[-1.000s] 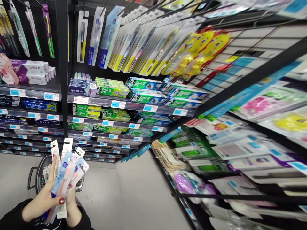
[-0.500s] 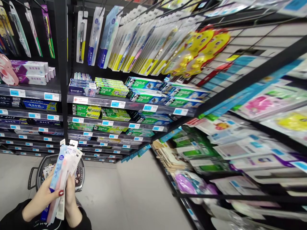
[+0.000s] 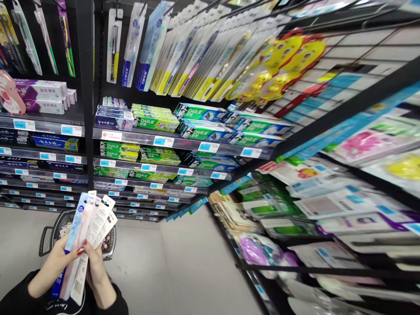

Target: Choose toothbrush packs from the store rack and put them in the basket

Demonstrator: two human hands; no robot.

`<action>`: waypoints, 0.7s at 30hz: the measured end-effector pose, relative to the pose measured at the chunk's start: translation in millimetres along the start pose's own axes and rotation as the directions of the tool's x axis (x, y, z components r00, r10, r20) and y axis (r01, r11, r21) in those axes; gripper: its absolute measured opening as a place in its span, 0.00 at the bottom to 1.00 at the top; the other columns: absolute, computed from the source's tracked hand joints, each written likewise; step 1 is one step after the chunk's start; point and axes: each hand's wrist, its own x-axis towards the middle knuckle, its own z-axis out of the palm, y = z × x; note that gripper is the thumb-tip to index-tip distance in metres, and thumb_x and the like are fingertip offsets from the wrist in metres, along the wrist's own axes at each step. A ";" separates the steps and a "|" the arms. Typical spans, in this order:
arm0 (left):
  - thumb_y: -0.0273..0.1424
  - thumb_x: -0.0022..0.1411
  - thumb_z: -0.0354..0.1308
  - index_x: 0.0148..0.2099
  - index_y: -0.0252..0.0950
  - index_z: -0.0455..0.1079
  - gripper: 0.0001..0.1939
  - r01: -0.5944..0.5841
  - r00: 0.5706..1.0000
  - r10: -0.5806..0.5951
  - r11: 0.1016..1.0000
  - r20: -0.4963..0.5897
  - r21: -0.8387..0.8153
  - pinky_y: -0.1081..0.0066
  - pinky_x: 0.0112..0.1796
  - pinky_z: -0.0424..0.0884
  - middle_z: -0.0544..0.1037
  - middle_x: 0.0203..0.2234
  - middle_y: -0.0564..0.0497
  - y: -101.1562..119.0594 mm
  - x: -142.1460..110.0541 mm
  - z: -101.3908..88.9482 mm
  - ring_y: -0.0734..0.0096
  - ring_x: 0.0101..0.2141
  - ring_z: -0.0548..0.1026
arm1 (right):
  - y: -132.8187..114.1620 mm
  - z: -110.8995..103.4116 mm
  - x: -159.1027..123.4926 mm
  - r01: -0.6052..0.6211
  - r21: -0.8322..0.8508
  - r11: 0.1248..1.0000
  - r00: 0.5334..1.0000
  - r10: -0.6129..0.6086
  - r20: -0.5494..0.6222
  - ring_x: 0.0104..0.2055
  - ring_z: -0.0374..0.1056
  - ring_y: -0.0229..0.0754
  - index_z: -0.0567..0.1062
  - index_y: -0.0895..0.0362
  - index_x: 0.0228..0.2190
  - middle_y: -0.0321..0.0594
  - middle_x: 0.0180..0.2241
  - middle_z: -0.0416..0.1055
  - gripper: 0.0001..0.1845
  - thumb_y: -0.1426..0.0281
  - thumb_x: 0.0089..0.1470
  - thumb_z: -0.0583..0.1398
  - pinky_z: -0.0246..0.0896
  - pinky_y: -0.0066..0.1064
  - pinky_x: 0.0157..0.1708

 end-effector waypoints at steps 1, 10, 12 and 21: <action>0.38 0.47 0.62 0.42 0.33 0.73 0.20 0.038 0.999 -0.039 0.998 -0.028 -0.049 0.59 0.48 0.63 0.77 0.39 0.42 0.1 0.2 0.1 0.51 0.44 0.71 | -0.9 0.2 1.0 -0.008 -0.002 1.000 1.000 0.008 -0.010 0.45 0.68 0.51 0.71 0.58 0.45 0.45 0.41 0.73 0.29 0.63 0.39 0.65 0.57 0.41 0.48; 0.35 0.42 0.66 0.44 0.36 0.74 0.23 0.345 0.938 -0.316 0.790 0.145 -0.507 0.57 0.50 0.62 0.78 0.40 0.43 9.2 -0.3 0.1 0.51 0.45 0.72 | 14.2 -11.6 15.9 0.000 -0.137 0.991 1.000 -0.002 -0.016 0.47 0.66 0.54 0.70 0.57 0.47 0.47 0.43 0.72 0.31 0.56 0.41 0.62 0.53 0.47 0.50; 0.35 0.41 0.67 0.42 0.35 0.75 0.23 0.338 0.941 -0.291 0.817 0.171 -0.467 0.56 0.52 0.59 0.78 0.40 0.43 9.8 1.9 -2.9 0.49 0.46 0.71 | 19.5 -20.6 20.3 0.040 -0.303 0.952 0.998 -0.053 -0.035 0.53 0.60 0.53 0.70 0.56 0.46 0.47 0.46 0.70 0.31 0.52 0.42 0.60 0.47 0.48 0.55; 0.38 0.40 0.67 0.41 0.34 0.75 0.23 0.250 0.964 -0.208 0.921 0.167 -0.298 0.54 0.50 0.60 0.79 0.38 0.43 4.1 13.3 -15.5 0.49 0.44 0.72 | 16.3 -28.3 28.8 0.098 -0.728 0.678 0.934 -0.315 -0.169 0.62 0.39 0.52 0.72 0.51 0.44 0.42 0.53 0.62 0.26 0.52 0.46 0.57 0.16 0.45 0.58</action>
